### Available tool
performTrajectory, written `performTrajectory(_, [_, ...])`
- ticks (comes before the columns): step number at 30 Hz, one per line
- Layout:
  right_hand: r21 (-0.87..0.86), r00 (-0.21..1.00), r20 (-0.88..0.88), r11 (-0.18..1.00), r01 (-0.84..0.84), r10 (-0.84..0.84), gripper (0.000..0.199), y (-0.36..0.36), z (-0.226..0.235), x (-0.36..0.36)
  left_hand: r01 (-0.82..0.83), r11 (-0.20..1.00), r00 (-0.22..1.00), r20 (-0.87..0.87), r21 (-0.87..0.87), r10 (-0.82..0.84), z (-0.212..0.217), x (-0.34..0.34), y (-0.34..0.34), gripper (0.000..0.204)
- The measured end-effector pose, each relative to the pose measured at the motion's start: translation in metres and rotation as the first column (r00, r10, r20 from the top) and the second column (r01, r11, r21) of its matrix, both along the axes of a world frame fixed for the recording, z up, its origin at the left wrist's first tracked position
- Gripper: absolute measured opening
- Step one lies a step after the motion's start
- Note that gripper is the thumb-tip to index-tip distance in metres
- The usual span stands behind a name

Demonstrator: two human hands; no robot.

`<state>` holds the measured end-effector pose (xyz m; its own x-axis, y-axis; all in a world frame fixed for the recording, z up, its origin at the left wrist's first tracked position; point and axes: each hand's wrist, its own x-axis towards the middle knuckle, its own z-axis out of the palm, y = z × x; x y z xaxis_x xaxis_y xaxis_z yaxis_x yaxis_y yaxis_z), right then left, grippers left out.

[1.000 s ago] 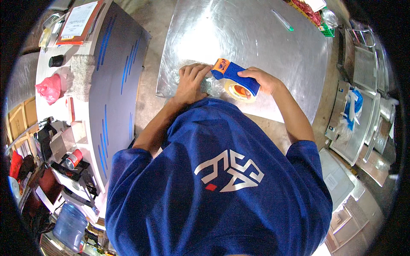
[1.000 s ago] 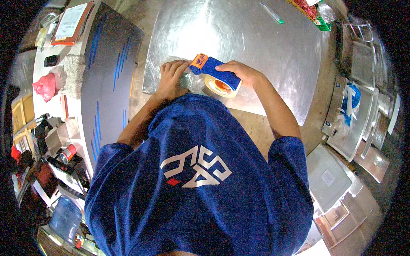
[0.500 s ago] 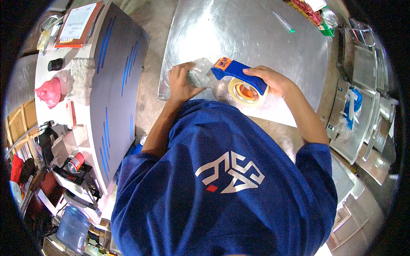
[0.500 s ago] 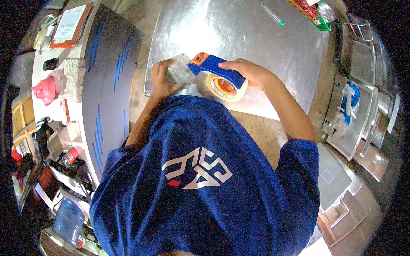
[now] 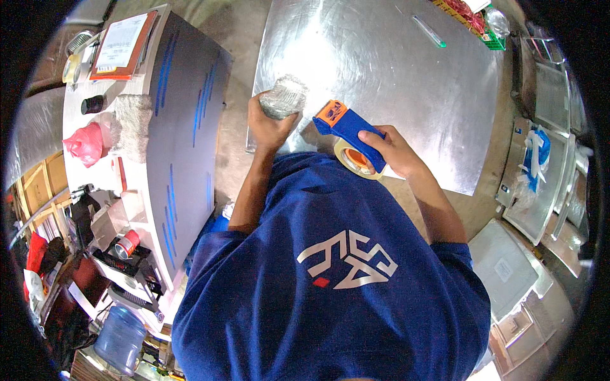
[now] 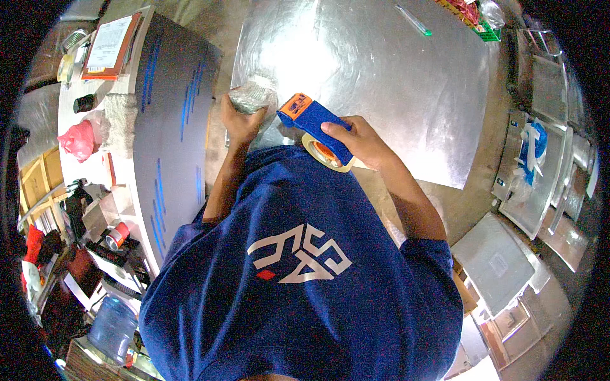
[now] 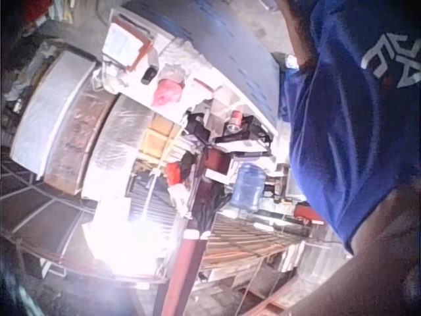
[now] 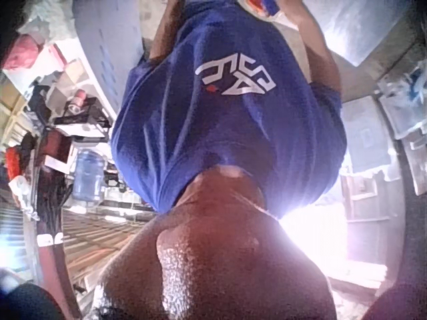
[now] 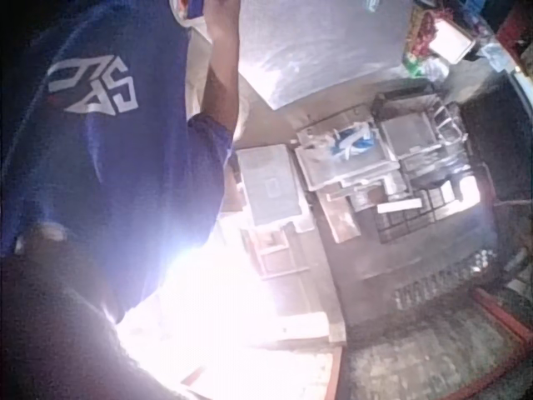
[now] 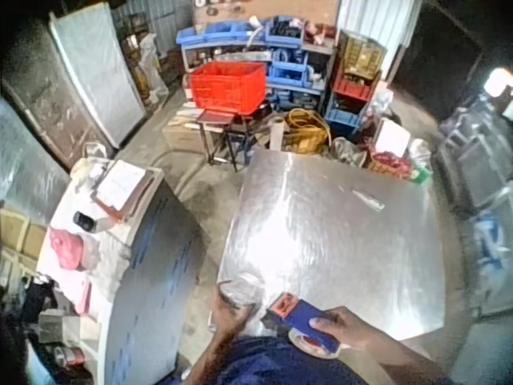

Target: The person wraps a small rectangular object in bubble wrap and secures it with tape. They then unroll a sheet of clear plastic film, tear off a piece, and wrap the same object again. Finally, they carry the wrapped item to a doorway and hand it to another person.

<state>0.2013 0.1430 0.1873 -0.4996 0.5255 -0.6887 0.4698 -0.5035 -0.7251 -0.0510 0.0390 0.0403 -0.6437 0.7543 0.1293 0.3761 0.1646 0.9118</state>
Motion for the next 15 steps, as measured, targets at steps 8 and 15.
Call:
performTrajectory(8, [-0.083, 0.999, 0.033, 0.997, -0.003, 0.006, 0.061, 0.018, 0.011, 0.005, 0.108, 0.994, 0.952, -0.289, 0.007, -0.102, 0.023, 0.005, 0.002, 0.088])
performTrajectory(15, [-0.2, 0.994, 0.1, 0.98, -0.013, 0.034, 0.077, 0.035, 0.047, 0.001, 0.161, 0.985, 0.938, -0.322, 0.069, -0.131, 0.023, 0.02, 0.015, 0.075])
